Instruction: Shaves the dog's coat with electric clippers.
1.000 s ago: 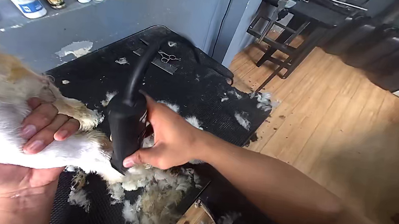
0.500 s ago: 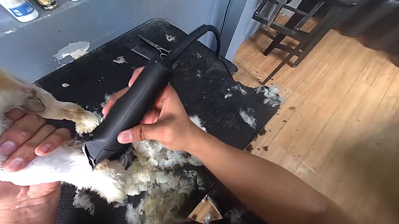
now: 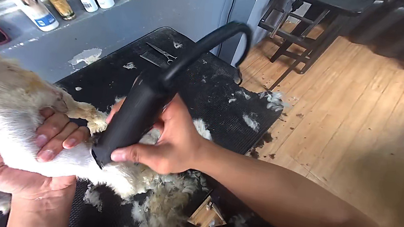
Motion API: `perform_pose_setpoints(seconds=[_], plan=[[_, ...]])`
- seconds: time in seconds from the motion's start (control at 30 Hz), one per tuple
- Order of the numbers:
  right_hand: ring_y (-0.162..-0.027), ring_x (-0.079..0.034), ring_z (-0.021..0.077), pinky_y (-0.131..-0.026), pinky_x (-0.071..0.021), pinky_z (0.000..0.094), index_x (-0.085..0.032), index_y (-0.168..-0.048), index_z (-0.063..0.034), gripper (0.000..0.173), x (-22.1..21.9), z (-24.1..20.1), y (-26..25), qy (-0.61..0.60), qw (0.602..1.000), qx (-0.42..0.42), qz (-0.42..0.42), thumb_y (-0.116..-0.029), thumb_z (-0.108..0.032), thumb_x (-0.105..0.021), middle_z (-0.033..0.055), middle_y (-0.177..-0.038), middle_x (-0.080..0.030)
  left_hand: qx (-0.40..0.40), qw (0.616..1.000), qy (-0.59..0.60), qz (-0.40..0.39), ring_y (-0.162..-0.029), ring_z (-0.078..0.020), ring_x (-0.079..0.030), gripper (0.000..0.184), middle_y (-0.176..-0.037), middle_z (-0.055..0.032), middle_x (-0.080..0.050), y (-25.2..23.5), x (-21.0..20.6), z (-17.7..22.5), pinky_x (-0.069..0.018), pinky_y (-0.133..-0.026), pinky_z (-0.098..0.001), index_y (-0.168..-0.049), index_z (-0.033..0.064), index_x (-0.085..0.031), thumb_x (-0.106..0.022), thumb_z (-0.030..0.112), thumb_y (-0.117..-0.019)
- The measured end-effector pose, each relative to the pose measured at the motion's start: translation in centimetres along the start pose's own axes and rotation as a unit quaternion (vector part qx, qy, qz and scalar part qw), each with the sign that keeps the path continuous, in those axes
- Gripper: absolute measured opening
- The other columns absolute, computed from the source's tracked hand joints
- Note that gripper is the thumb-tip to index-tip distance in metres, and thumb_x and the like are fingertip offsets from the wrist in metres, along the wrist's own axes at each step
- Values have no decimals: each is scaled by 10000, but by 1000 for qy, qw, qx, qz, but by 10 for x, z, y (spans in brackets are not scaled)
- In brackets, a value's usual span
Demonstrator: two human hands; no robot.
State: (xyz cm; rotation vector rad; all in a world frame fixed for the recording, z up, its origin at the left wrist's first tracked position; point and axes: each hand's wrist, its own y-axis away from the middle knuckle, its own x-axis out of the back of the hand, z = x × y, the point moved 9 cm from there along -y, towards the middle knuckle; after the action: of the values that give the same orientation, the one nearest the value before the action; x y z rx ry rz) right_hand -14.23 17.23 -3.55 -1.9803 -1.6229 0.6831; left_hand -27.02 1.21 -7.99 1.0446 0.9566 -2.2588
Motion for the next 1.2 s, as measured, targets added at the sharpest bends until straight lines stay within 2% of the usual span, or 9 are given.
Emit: perform_pose_setpoints(seconds=[0.1, 0.23, 0.4, 0.47, 0.57, 0.8, 1.0, 1.1, 1.2], plan=[[-964, -719, 153, -824, -640, 344, -492, -1287, 50, 718, -12, 14, 19, 27, 997, -40, -65, -667, 37, -853, 88, -1044, -712, -5, 1000, -17, -9, -632, -125, -613, 424, -745, -9, -609, -1, -3, 0, -562, -659, -272, -1105, 19, -624, -740, 326, -836], [-962, -726, 178, -827, -634, 347, -486, -1343, 38, 777, -9, 33, 25, -26, 972, -182, -147, -662, 93, -855, 119, -1065, -712, 35, 999, 35, -14, -619, -123, -612, 456, -772, -31, -617, 2, -1, -2, -539, -588, -236, -1128, -1, -614, -742, 328, -839], [-1018, -713, 306, -922, -601, 456, -392, -1297, 82, 711, 29, 51, -1, -218, 967, -116, 62, -697, 228, -745, 237, -1081, -685, 71, 994, 78, -22, -598, -79, -586, 454, -738, -16, -596, 9, 10, 1, -501, -562, -183, -1067, -1, -617, -720, 391, -863], [-1017, -705, 340, -906, -595, 478, -368, -1267, 43, 683, 29, 64, -3, -299, 943, -114, 94, -703, 256, -691, 261, -1077, -668, 64, 995, 66, -31, -582, -71, -574, 409, -711, -9, -582, 10, 13, 5, -488, -554, -176, -1043, 1, -620, -734, 350, -862], [-1029, -698, 354, -908, -583, 495, -392, -1223, 21, 628, 15, 78, 8, -349, 925, -132, 71, -695, 242, -650, 258, -1069, -674, 50, 997, 48, -43, -585, -84, -590, 365, -711, -19, -598, 9, 14, 9, -501, -560, -181, -1031, -13, -629, -739, 294, -867], [-991, -716, 328, -903, -601, 487, -436, -1227, 64, 657, -5, 75, 28, -289, 940, -165, -79, -663, 233, -730, 227, -1037, -692, 33, 998, 50, -19, -566, -85, -583, 415, -683, -17, -584, 5, 2, 4, -502, -555, -186, -1017, -15, -619, -726, 360, -875], [-1034, -704, 344, -877, -601, 477, -405, -1206, 36, 658, 23, 50, 7, -269, 959, -58, 61, -674, 248, -730, 250, -1065, -680, 37, 997, 63, -19, -565, -92, -572, 461, -685, -17, -573, 3, -6, -4, -491, -551, -202, -1029, -22, -613, -695, 405, -877], [-1003, -717, 313, -854, -614, 459, -418, -1241, 21, 690, 3, 55, 24, -267, 957, -108, 22, -669, 245, -730, 212, -1062, -695, 50, 995, 80, -26, -587, -107, -601, 520, -715, -32, -592, 2, -5, -4, -527, -566, -219, -1062, -26, -598, -729, 424, -838], [-959, -727, 253, -838, -625, 412, -475, -1235, 7, 656, -18, 62, 49, -232, 950, -195, -68, -675, 190, -762, 155, -1033, -713, 63, 994, 74, -48, -615, -127, -623, 531, -734, -40, -615, 0, -7, -3, -542, -597, -235, -1091, -28, -606, -738, 419, -836]])
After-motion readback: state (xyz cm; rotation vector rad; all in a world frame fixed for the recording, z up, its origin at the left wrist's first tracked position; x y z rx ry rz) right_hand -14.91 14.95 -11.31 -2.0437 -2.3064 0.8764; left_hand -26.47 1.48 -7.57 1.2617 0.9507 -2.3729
